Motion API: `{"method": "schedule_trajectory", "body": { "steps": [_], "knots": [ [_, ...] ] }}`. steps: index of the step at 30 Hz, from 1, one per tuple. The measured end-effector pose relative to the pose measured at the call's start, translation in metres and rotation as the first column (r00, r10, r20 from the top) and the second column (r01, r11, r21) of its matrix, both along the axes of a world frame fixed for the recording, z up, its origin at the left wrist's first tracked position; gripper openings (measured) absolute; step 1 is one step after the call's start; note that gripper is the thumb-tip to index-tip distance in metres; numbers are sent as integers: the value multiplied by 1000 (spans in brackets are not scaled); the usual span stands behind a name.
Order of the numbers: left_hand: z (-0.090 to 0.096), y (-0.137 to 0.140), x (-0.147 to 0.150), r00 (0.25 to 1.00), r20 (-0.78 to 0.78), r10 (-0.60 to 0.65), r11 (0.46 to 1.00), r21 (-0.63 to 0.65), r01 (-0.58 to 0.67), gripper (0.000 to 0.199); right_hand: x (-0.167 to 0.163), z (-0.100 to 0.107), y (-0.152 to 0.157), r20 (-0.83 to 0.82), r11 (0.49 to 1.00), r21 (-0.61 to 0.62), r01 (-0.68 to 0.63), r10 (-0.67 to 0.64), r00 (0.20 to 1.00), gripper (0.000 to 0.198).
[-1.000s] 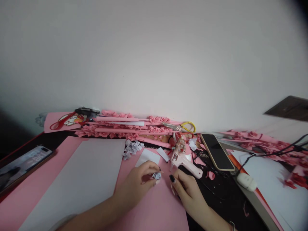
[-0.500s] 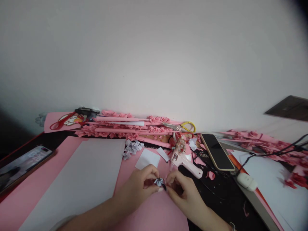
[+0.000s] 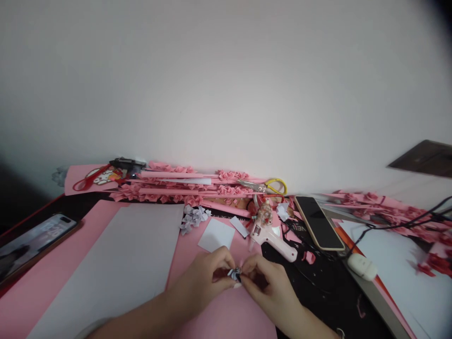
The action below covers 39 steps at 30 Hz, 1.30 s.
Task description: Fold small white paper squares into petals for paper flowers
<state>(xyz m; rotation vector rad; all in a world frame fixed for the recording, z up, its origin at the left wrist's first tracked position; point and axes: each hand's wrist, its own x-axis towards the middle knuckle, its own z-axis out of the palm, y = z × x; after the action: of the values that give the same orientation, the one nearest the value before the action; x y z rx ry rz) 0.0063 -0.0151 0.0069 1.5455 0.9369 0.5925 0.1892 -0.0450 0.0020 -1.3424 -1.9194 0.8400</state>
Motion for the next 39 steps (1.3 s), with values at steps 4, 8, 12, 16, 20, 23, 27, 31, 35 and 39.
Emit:
{"method": "schedule_trajectory", "body": {
  "steps": [4, 8, 12, 16, 20, 23, 27, 31, 35, 39],
  "knots": [
    [0, -1, 0, 1000, -4, -1, 1000, 2, 1, 9, -2, 3, -2, 4, 1000, 21, 9, -10, 1000, 6],
    [-2, -1, 0, 1000, -25, 1, 1000, 22, -1, 8, -3, 5, -4, 7, 1000, 26, 8, -8, 1000, 8],
    [-3, -1, 0, 1000, -30, -9, 999, 37, 10, 8, -3, 4, -4, 14, 999, 26, 19, -20, 1000, 8],
    [-1, -1, 0, 999, -52, -10, 999, 34, 11, 8, -3, 3, -4, 14, 999, 30, 19, -19, 1000, 8],
    [1, -1, 0, 998, -67, -7, 1000, 28, 9, 8, -3, 2, -4, 21, 1000, 24, 19, -20, 1000, 8],
    [0, 0, 0, 998, -63, -5, 999, 31, 7, 8, -3, 1, -4, 19, 1000, 23, 15, -15, 1000, 7],
    [-2, 0, 0, 999, -44, -8, 1000, 12, 8, 9, -2, -1, -3, 2, 1000, 2, 1, -1, 1000, 6],
    [-2, 2, -1, 999, -36, 11, 1000, 12, -11, 9, 0, 2, 0, -18, 1000, 7, -25, 25, 1000, 7],
    [3, 9, -6, 993, -15, 119, 990, 84, -117, 7, 1, 7, 0, -31, 998, 57, 0, 1, 1000, 5],
    [11, 22, -17, 930, -16, 367, 916, 179, -358, 8, 2, 8, -3, -14, 998, 59, 0, 0, 1000, 6]
  ]
}}
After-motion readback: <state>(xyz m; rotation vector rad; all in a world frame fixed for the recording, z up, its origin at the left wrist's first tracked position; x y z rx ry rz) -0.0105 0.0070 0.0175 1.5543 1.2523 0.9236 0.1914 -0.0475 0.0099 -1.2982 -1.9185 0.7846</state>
